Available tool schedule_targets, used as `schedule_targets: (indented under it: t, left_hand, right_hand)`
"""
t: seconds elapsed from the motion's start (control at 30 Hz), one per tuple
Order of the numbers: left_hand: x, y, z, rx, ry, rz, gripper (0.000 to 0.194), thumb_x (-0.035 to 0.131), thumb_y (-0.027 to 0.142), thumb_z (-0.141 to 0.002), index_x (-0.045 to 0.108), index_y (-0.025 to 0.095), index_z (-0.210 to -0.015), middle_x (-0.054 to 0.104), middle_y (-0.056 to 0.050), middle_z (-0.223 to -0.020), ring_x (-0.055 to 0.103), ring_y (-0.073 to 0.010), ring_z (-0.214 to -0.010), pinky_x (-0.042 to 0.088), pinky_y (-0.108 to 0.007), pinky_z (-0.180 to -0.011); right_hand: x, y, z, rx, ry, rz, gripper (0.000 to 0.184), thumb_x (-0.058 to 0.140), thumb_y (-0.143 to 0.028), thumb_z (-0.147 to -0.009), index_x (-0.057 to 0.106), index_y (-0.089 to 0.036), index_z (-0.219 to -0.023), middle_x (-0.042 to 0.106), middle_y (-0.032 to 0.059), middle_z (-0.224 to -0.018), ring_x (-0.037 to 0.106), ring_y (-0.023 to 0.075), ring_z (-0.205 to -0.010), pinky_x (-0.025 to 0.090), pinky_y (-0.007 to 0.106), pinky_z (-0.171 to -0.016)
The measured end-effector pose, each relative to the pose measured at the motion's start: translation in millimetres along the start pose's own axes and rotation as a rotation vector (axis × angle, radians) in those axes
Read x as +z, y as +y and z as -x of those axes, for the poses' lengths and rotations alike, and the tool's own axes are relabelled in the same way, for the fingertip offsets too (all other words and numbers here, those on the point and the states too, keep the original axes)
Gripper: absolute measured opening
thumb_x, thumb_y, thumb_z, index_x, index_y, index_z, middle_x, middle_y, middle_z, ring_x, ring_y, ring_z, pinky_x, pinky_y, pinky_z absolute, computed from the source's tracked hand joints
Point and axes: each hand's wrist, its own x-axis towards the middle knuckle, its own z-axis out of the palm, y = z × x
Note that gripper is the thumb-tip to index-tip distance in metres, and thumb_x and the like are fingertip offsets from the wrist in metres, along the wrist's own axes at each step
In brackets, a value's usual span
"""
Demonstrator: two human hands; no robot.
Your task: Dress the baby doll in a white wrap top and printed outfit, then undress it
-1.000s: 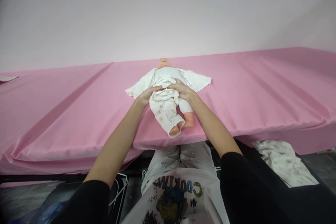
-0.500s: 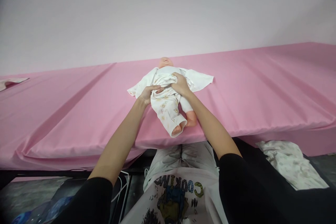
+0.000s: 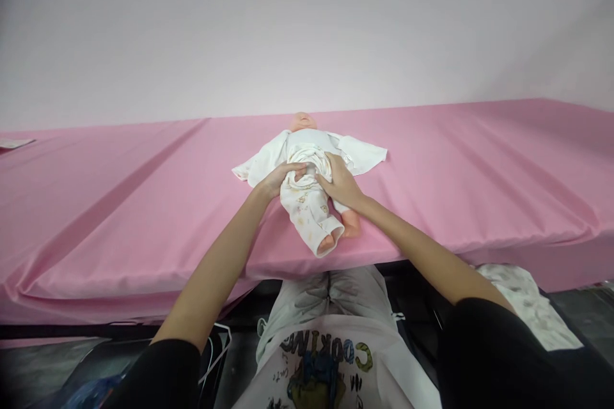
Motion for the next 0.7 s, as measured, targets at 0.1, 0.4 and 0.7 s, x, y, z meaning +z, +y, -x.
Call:
schedule_targets:
  t: [0.1,0.4,0.7]
  left_hand:
    - [2.2,1,0,0.009,0.023,-0.024,0.029,0.069,0.029,-0.065,0.049,0.014,-0.051,0.045,0.004,-0.046,0.040,-0.0055,-0.046,0.032,-0.021,-0.051]
    - [3.7,2,1,0.070,0.016,-0.125,0.025,0.066,0.031,-0.067,0.052,0.014,-0.054,0.049,0.003,-0.052,0.044,-0.0071,-0.050,0.033,-0.024,-0.056]
    - [3.4,3,2,0.080,0.021,-0.181,0.027,0.066,0.033,-0.067,0.053,0.014,-0.053,0.050,0.003,-0.052,0.044,-0.0074,-0.051,0.034,-0.025,-0.059]
  right_hand:
    - [-25,-10,40,-0.088,-0.164,0.098,0.037,0.040,-0.026,-0.091,0.042,-0.019,-0.127,0.050,0.0133,-0.125,0.049,0.0243,-0.116,0.046,0.045,-0.094]
    - [-66,-19,102,-0.496,-0.452,0.315,0.049,0.038,0.000,-0.073,0.058,-0.012,-0.116,0.056,0.0153,-0.125,0.040,0.0263,-0.129,0.029,0.055,-0.110]
    - [-63,-12,64,-0.560,-0.531,0.243,0.034,0.045,-0.008,-0.076,0.063,-0.017,-0.104,0.065,0.0107,-0.106,0.055,0.0261,-0.112,0.032,0.057,-0.105]
